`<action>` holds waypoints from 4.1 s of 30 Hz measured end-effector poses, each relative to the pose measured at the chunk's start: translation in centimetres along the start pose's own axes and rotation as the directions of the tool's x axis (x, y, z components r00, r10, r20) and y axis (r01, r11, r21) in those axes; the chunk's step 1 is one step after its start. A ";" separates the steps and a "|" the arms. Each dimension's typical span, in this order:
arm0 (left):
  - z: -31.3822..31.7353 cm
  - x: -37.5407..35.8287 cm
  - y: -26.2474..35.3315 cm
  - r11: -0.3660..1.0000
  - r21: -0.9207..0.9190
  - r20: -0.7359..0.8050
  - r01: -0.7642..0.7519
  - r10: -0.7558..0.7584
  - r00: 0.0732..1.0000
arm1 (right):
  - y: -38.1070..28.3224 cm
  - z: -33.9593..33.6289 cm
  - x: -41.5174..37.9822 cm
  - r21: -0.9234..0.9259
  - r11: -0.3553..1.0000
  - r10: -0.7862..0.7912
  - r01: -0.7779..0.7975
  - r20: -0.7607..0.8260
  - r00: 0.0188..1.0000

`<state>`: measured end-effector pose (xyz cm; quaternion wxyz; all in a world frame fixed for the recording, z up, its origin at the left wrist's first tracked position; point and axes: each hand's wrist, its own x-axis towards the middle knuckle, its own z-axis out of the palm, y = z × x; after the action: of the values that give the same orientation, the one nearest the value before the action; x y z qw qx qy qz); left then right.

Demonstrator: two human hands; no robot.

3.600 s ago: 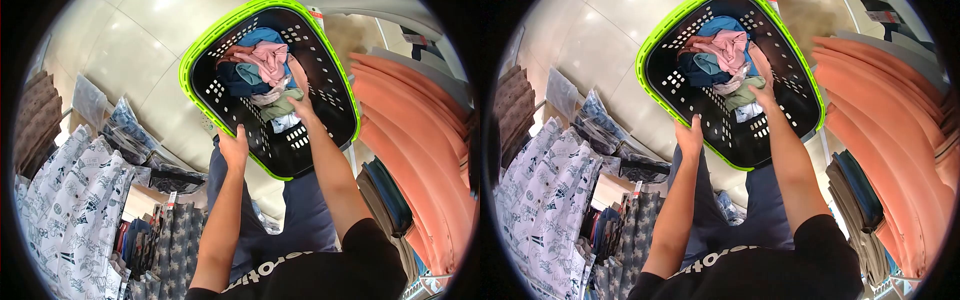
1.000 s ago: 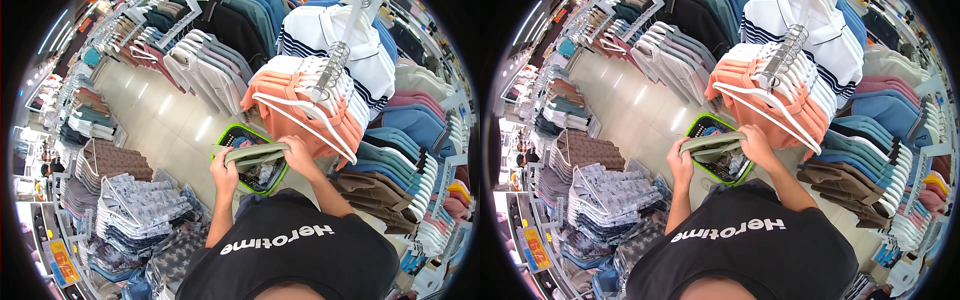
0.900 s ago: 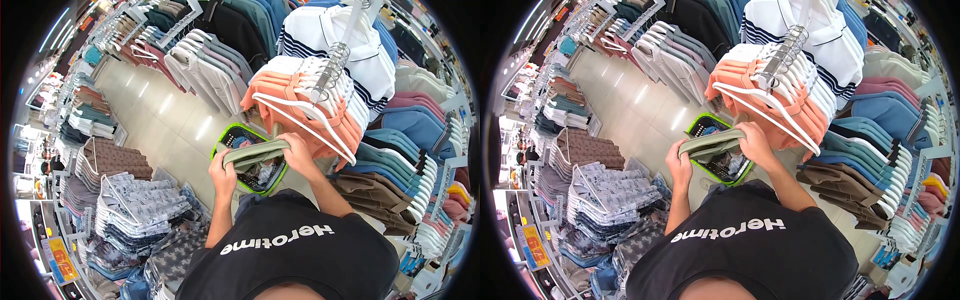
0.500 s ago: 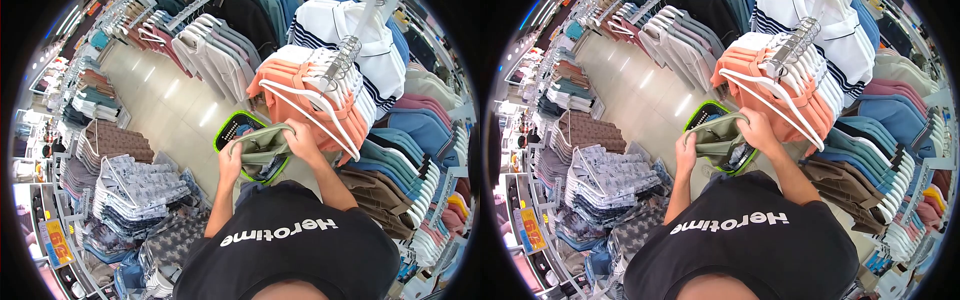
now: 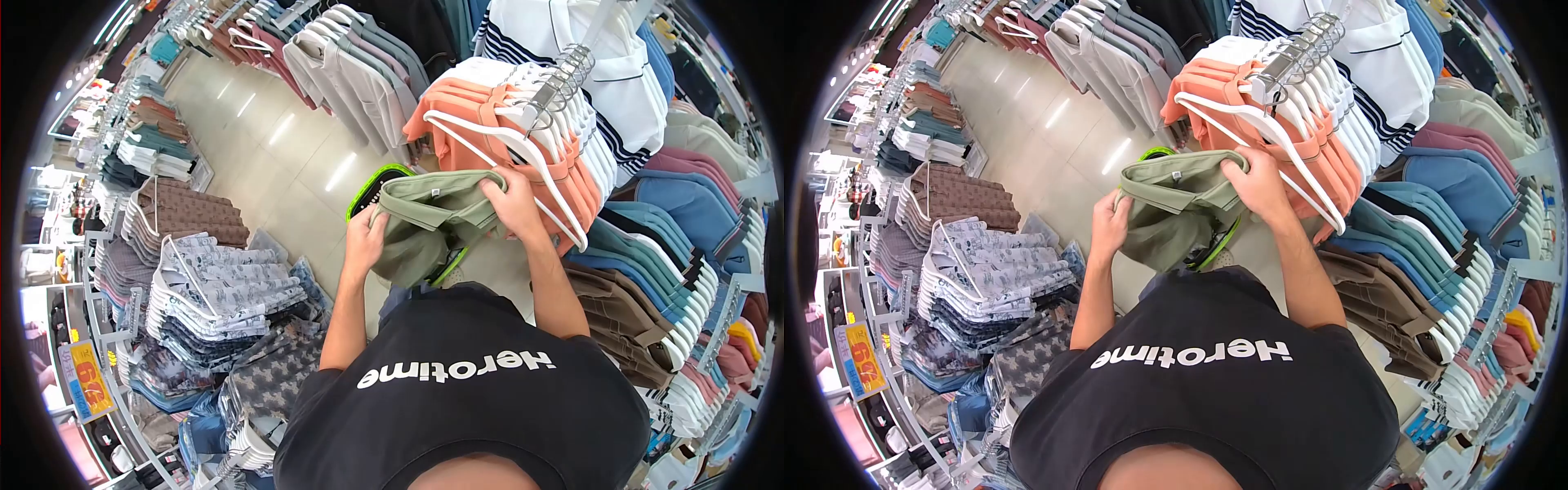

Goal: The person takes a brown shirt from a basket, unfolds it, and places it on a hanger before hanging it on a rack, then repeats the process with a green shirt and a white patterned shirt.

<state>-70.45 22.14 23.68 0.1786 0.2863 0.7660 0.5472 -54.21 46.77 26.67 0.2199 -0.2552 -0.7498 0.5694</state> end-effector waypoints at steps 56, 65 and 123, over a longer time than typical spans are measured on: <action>4.8 -0.3 1.9 0.948 -0.259 0.558 0.184 -0.008 0.829 | 1.3 6.0 -1.8 0.240 0.970 -0.094 0.029 0.266 0.959; 4.3 -0.5 0.1 0.951 -0.242 0.436 0.191 -0.070 0.897 | 7.0 5.3 -2.5 0.132 0.986 0.019 -0.098 0.498 0.867; 5.3 -1.1 -1.3 0.403 -0.632 0.544 0.662 -0.379 0.749 | 8.6 5.8 -2.9 0.727 0.548 0.242 -0.414 0.336 0.910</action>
<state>-66.85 25.05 20.65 0.5696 0.0005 0.4482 0.6889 -54.46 42.53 16.75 0.1231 -0.2117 -0.3804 0.8918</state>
